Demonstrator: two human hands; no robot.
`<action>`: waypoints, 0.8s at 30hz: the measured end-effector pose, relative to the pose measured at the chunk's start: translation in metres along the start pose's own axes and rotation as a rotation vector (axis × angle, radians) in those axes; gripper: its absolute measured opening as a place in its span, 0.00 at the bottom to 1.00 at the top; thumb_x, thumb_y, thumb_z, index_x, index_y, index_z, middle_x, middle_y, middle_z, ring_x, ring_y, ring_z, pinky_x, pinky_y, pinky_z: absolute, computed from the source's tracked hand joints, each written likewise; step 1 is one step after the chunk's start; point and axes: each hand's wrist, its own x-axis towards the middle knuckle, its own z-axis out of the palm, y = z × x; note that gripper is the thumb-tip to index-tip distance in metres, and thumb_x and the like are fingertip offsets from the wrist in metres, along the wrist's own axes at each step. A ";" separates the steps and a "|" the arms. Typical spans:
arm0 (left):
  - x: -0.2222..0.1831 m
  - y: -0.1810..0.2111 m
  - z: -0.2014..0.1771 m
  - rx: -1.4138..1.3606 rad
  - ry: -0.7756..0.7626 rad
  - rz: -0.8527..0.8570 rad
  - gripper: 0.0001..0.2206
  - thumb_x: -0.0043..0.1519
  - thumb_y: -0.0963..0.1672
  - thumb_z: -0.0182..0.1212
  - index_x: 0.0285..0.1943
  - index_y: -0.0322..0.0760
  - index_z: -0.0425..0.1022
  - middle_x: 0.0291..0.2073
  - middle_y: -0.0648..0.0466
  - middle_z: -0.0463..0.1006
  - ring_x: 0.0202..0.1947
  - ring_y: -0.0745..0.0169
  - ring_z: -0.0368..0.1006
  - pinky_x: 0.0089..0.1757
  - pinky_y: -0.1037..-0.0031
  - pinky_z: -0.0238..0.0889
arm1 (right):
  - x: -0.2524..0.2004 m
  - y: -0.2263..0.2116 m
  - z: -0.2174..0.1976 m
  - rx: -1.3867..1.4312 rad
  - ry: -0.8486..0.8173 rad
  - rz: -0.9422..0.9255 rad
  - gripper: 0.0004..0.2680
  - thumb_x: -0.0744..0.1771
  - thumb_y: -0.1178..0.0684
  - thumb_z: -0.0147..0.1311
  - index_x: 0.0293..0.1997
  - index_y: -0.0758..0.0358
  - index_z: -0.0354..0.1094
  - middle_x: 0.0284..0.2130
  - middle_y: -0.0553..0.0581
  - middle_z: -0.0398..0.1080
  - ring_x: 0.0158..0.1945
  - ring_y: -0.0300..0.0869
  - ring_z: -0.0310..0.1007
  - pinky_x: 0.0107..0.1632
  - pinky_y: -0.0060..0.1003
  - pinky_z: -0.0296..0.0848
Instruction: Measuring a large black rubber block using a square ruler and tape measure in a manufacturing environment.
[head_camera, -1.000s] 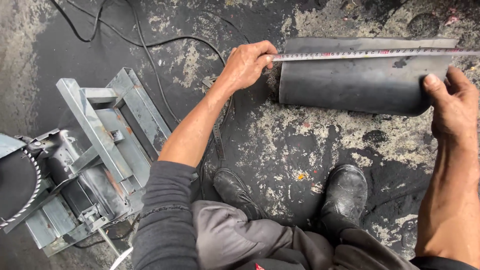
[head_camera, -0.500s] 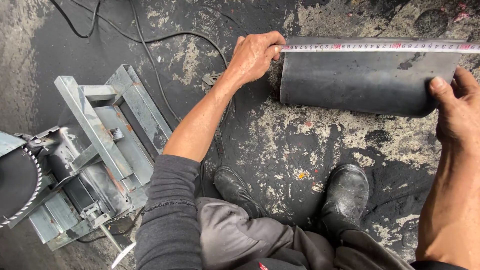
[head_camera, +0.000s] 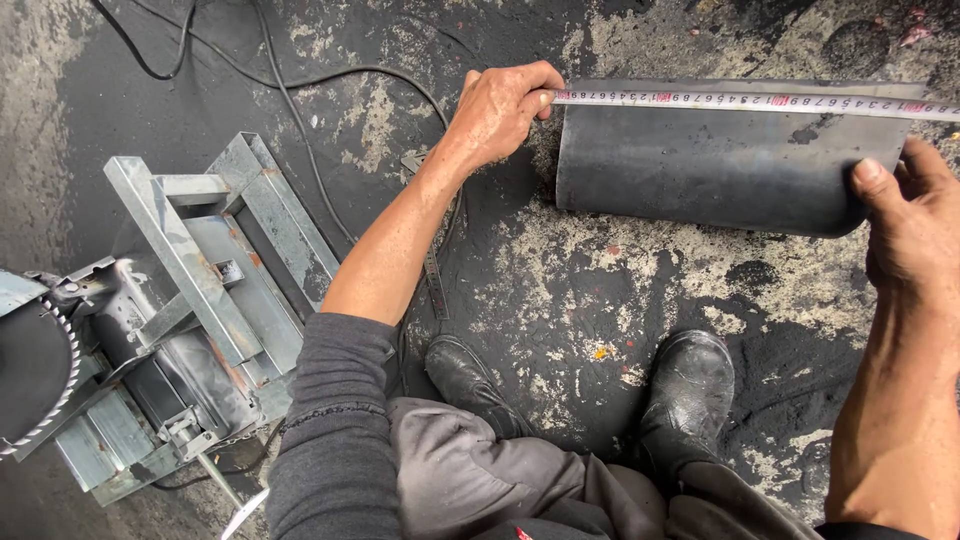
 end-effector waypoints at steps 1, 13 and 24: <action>0.000 -0.001 0.000 0.011 0.018 0.018 0.09 0.68 0.41 0.55 0.48 0.46 0.82 0.25 0.63 0.82 0.24 0.70 0.77 0.49 0.59 0.59 | 0.000 0.000 0.000 0.013 -0.008 -0.006 0.24 0.67 0.47 0.65 0.66 0.74 0.61 0.52 0.65 0.71 0.58 0.48 0.72 0.68 0.43 0.69; -0.007 0.008 -0.013 -0.026 0.029 -0.016 0.09 0.67 0.41 0.55 0.49 0.44 0.81 0.28 0.59 0.83 0.27 0.68 0.77 0.41 0.64 0.68 | 0.017 0.037 -0.014 -0.028 0.015 0.012 0.21 0.68 0.53 0.64 0.67 0.74 0.64 0.53 0.62 0.72 0.56 0.46 0.72 0.64 0.41 0.71; -0.004 0.037 -0.023 -0.032 -0.021 -0.103 0.09 0.66 0.41 0.57 0.52 0.38 0.81 0.31 0.56 0.83 0.27 0.69 0.72 0.32 0.72 0.65 | 0.006 0.008 -0.004 -0.146 0.090 0.165 0.37 0.59 0.32 0.67 0.70 0.67 0.60 0.56 0.70 0.72 0.62 0.58 0.71 0.65 0.56 0.67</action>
